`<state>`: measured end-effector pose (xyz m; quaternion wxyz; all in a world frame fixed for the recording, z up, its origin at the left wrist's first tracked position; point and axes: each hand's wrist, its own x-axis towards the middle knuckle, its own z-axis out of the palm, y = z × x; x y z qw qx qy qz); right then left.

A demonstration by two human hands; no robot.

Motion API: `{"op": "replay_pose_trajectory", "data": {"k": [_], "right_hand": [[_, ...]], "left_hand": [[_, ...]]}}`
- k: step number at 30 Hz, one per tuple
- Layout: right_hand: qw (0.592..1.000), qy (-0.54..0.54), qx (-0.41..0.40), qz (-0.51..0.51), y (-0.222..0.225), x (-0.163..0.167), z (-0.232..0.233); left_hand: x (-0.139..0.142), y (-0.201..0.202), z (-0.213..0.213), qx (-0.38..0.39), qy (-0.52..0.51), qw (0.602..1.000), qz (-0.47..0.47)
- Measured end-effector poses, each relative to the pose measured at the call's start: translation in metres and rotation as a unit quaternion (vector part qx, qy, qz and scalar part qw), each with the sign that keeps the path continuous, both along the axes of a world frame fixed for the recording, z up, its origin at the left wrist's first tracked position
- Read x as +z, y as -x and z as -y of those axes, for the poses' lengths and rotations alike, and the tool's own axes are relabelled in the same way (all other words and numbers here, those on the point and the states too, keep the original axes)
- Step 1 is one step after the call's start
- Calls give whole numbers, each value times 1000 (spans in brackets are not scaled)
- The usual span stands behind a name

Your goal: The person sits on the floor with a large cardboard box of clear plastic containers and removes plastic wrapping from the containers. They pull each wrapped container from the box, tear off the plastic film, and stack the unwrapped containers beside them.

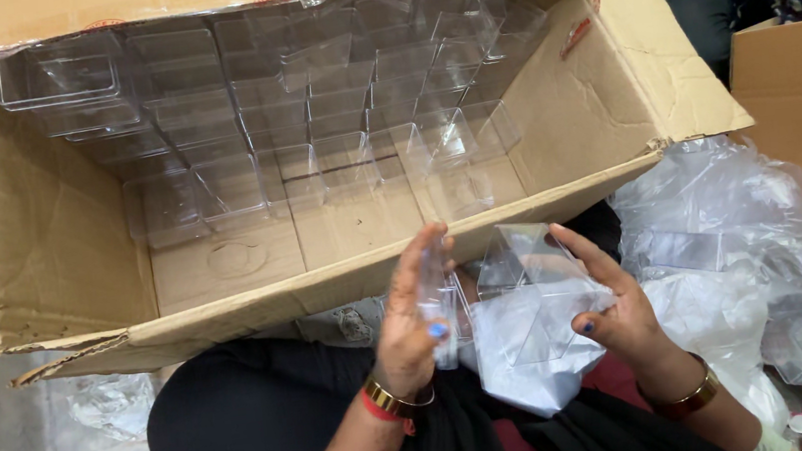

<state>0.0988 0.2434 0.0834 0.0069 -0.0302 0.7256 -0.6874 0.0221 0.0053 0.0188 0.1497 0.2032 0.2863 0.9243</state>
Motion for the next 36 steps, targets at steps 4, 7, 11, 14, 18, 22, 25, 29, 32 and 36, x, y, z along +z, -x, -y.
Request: {"op": "replay_pose_trajectory", "data": {"k": [4, 7, 11, 14, 18, 22, 25, 29, 32, 36], "right_hand": [[999, -38, 12, -7, 0, -8, -3], [998, -50, 24, -5, 1, -12, -5], [997, -66, 30, -11, 1, -12, -4], [997, -70, 41, -18, 0, -10, -2], [997, -64, 46, -3, 0, -6, 2], [996, -77, 53, 0, 2, 0, 4], [994, -98, 56, 5, 3, 4, 4], [987, -152, 50, -13, 2, 4, 4], [990, -128, 52, 0, 3, -1, 3], [998, -21, 39, 54, 4, -3, 0]], "left_hand": [[12, -8, 0, -5, 230, 969, -91], [21, -9, 3, -16, 289, 952, -103], [27, -9, 2, -44, 215, 974, -63], [27, -9, -1, -59, 191, 980, -25], [24, -10, -1, -59, 188, 980, -18], [21, -10, -1, -53, 189, 980, -18], [16, -10, -1, -40, 230, 971, -47], [6, -12, -5, -43, 189, 981, -23], [0, -11, -7, -40, 148, 988, -31], [0, -5, -5, -57, 130, 989, -29]]}}
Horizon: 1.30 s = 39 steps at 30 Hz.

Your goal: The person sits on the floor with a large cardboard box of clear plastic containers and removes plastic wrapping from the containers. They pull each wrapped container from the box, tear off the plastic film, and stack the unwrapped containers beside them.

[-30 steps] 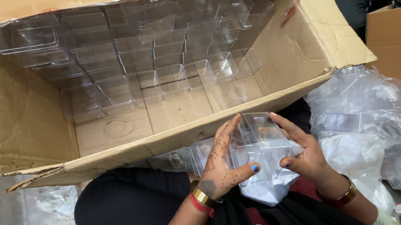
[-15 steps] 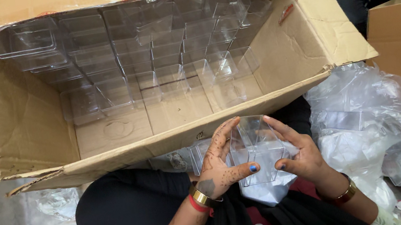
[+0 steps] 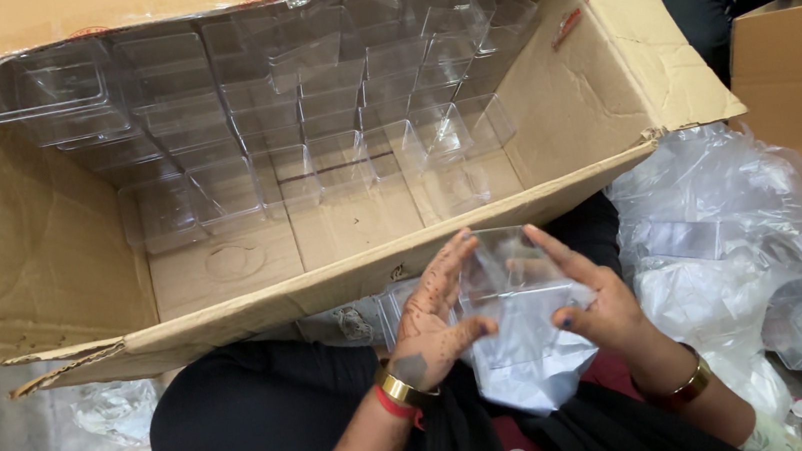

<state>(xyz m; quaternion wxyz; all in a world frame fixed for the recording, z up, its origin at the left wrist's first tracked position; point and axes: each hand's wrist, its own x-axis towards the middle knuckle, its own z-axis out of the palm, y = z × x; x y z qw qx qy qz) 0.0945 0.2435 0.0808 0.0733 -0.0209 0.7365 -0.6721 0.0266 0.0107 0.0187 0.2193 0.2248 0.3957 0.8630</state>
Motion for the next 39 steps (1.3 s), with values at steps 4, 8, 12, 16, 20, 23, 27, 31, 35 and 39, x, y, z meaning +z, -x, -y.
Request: {"op": "replay_pose_trajectory", "data": {"k": [4, 8, 12, 16, 20, 23, 27, 31, 35, 39], "right_hand": [[968, 241, 16, 62, 3, 0, 4], [961, 245, 103, 75, 6, -1, 9], [989, -132, 55, 37, 11, 4, -8], [913, -393, -24, 106, 25, -17, -25], [883, -457, 40, 98, 51, -78, -41], [940, -337, 59, -12, 80, -150, -39], [921, -379, 76, -38, 96, -221, -43], [977, -117, 85, 160, 94, -249, -43], [958, -146, 98, 228, 106, -250, -48], [961, -150, 150, 180, 109, -252, -51]], "left_hand": [[7, 5, 0, -74, -7, 994, 83], [17, 1, 8, -174, -88, 976, 95], [20, 3, 65, -9, 90, 988, 122], [9, -13, 130, 205, 428, 875, 96], [-17, -25, 126, 269, 509, 815, 68], [-17, -26, 94, 338, 586, 731, -86], [24, -16, 62, 440, 602, 642, -179], [72, 18, 64, 476, 521, 641, -300], [77, 132, 62, 358, 573, 627, -389], [39, 272, 42, 31, 775, 553, -303]]}}
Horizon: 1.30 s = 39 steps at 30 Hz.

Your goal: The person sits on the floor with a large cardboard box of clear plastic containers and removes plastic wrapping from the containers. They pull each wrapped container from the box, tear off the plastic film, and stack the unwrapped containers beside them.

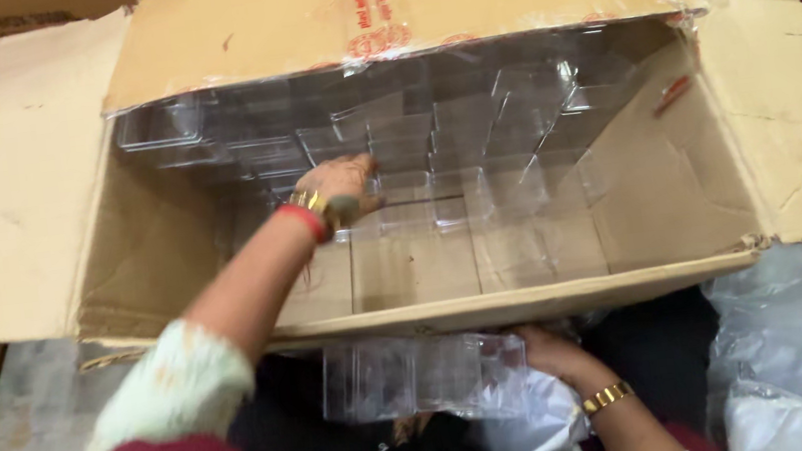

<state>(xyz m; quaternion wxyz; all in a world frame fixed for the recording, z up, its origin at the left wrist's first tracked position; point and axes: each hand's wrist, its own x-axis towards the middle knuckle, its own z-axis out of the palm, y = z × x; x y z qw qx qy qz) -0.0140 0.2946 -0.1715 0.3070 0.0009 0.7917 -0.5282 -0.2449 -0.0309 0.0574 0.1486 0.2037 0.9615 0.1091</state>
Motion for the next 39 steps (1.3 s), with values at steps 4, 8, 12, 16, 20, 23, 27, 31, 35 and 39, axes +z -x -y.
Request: {"op": "replay_pose_trajectory", "data": {"k": [4, 8, 12, 16, 20, 23, 27, 31, 35, 39], "right_hand": [[991, -11, 132, 10, 0, -12, 5], [972, -106, 209, 21, 0, -24, 7], [960, -116, 253, 18, -4, -24, 9], [968, -78, 221, 86, 0, -13, 12], [962, -125, 222, 98, -2, -13, 12], [969, -107, 209, 78, -3, -24, 7], [977, -62, 188, 77, -4, -34, 4], [966, -115, 223, 69, -1, -26, 7], [970, -96, 217, 46, 1, -11, 14], [975, -59, 203, 63, 2, 3, 19]], "left_hand": [[-78, 62, -3, -93, 285, 950, 88], [-141, 69, 11, -147, 318, 937, 20], [-171, 62, 18, -127, 357, 925, 14], [-180, 69, 18, -5, 207, 975, 79], [-172, 78, 19, 45, 161, 972, 163], [-158, 62, 10, 19, 221, 969, 111], [-124, 40, 5, -44, 296, 952, 68], [-114, 32, -2, -92, 321, 938, 94], [-132, 41, -3, -141, 361, 917, 89], [-151, 48, 11, -67, 243, 953, 170]]}}
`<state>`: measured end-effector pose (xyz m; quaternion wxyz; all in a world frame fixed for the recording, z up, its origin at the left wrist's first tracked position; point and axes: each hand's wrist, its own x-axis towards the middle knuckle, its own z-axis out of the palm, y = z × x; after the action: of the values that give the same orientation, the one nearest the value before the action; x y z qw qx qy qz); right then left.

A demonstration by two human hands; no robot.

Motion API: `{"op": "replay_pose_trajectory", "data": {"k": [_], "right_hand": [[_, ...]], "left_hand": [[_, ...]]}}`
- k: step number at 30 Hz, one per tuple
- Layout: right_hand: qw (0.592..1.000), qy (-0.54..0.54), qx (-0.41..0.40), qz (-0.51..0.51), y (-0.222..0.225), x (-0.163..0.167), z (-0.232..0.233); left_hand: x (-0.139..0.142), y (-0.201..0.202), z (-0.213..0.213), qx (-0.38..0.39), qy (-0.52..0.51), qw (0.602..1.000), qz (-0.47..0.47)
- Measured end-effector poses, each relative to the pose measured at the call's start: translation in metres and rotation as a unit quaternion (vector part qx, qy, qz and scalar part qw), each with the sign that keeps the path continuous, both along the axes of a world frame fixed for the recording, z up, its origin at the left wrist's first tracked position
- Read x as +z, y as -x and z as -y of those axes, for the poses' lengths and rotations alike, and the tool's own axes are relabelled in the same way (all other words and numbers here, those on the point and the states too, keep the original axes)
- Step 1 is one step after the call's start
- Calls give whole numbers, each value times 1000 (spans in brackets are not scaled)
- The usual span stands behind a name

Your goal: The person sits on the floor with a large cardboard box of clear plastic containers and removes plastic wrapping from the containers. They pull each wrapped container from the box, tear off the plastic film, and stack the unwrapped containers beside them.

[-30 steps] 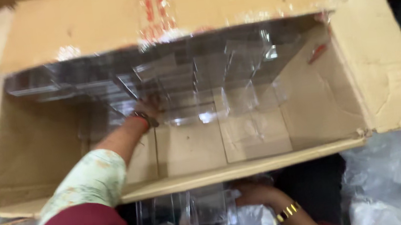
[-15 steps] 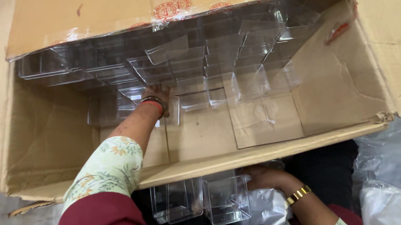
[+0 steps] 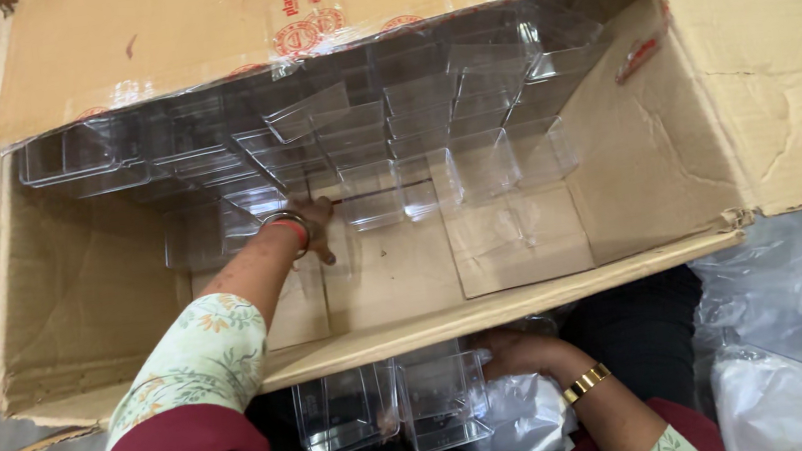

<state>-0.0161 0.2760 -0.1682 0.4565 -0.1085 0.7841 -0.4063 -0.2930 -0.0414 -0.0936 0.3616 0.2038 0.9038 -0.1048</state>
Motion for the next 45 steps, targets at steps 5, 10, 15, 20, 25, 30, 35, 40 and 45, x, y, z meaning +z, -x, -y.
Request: {"op": "replay_pose_trajectory", "data": {"k": [5, 10, 15, 20, 25, 30, 35, 40, 45], "right_hand": [[999, -20, -27, 39, 0, 7, 2], [999, -34, -28, 23, -6, -13, 0], [1000, -18, -5, -3, -9, -32, -2], [999, -49, 18, 10, -5, -17, 2], [999, -24, -1, 28, -2, 4, 3], [998, -48, -13, 29, -3, 5, 3], [999, -14, -21, 26, -5, -2, 3], [999, -36, -7, 10, -4, 1, 3], [999, -43, -6, 11, -2, 9, 5]], "left_hand": [[-4, 12, 21, 159, -86, 953, 244], [-7, 22, 31, 394, -364, 802, 265], [-32, 17, -6, 538, -410, 728, 112], [-52, 19, -38, 562, -431, 703, 74], [-56, 11, -40, 564, -403, 719, 51], [-53, 7, -34, 568, -384, 722, 92], [-67, 4, -30, 542, -465, 681, 163], [-74, -1, -26, 572, -492, 636, 161], [-63, -6, -31, 621, -528, 555, 169]]}}
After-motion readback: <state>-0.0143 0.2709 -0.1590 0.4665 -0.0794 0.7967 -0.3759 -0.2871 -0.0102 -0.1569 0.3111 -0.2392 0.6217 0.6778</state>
